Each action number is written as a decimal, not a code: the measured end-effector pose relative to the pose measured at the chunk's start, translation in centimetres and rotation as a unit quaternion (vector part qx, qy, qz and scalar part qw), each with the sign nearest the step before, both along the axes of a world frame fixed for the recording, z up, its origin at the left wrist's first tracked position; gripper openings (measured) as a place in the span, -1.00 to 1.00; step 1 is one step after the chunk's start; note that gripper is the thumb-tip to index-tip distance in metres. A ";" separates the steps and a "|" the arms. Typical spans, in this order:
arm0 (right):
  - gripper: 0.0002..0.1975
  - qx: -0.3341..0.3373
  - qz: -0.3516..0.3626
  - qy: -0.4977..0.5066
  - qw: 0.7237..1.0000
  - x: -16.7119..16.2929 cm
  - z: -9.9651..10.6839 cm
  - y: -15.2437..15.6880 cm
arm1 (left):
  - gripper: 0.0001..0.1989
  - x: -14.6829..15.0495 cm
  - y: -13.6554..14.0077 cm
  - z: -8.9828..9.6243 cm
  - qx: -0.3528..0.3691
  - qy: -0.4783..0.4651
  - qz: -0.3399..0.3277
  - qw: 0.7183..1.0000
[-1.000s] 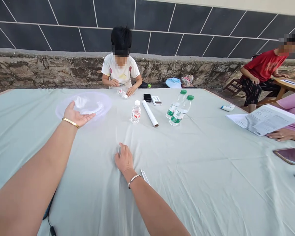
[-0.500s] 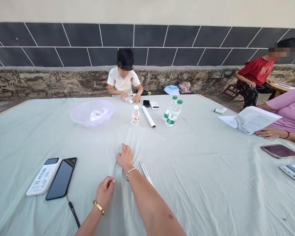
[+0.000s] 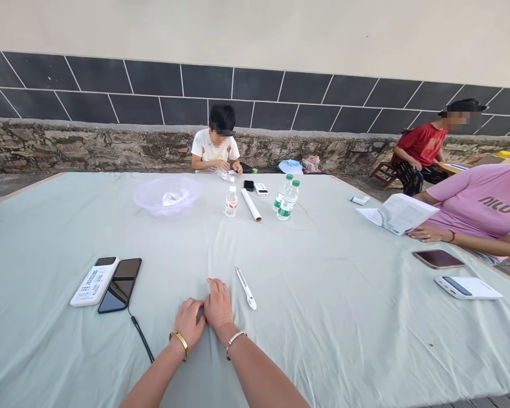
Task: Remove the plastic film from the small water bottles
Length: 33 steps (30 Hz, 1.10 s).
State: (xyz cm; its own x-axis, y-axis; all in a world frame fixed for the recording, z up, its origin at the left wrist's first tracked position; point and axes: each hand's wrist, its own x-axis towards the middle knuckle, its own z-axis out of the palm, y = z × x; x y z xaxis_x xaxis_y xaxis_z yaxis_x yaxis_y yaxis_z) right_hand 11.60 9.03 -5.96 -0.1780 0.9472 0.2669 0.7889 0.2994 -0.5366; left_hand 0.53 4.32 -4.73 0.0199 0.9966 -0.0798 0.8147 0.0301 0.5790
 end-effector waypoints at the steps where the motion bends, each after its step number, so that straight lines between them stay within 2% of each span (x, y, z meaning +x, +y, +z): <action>1: -0.46 0.000 0.000 -0.004 1.000 -0.1 0.1 0.1 | -0.67 -0.1 -0.4 0.0 -0.002 0.000 0.003 1.000; 5: -0.47 0.004 -0.005 -0.010 1.000 -0.4 0.1 -0.1 | -0.54 -0.7 -1.9 -0.6 -0.008 0.036 -0.006 0.999; 11: -0.51 0.011 -0.012 -0.030 0.999 -0.6 -0.1 -1.2 | -0.41 -0.3 -4.1 -1.8 -0.031 0.193 -0.061 0.979; 17: -0.60 -0.006 -0.046 -0.087 0.995 -1.2 0.2 -1.0 | -0.33 0.8 -4.5 -1.3 -0.056 0.278 -0.063 0.957; 23: -0.64 -0.015 -0.047 -0.111 0.993 -1.4 1.0 -0.9 | -0.32 0.9 -4.4 -0.5 -0.072 0.273 -0.045 0.958; 33: -0.63 -0.032 -0.044 -0.106 0.993 -1.7 1.2 -0.6 | -0.34 0.6 -4.3 0.3 -0.056 0.232 -0.036 0.970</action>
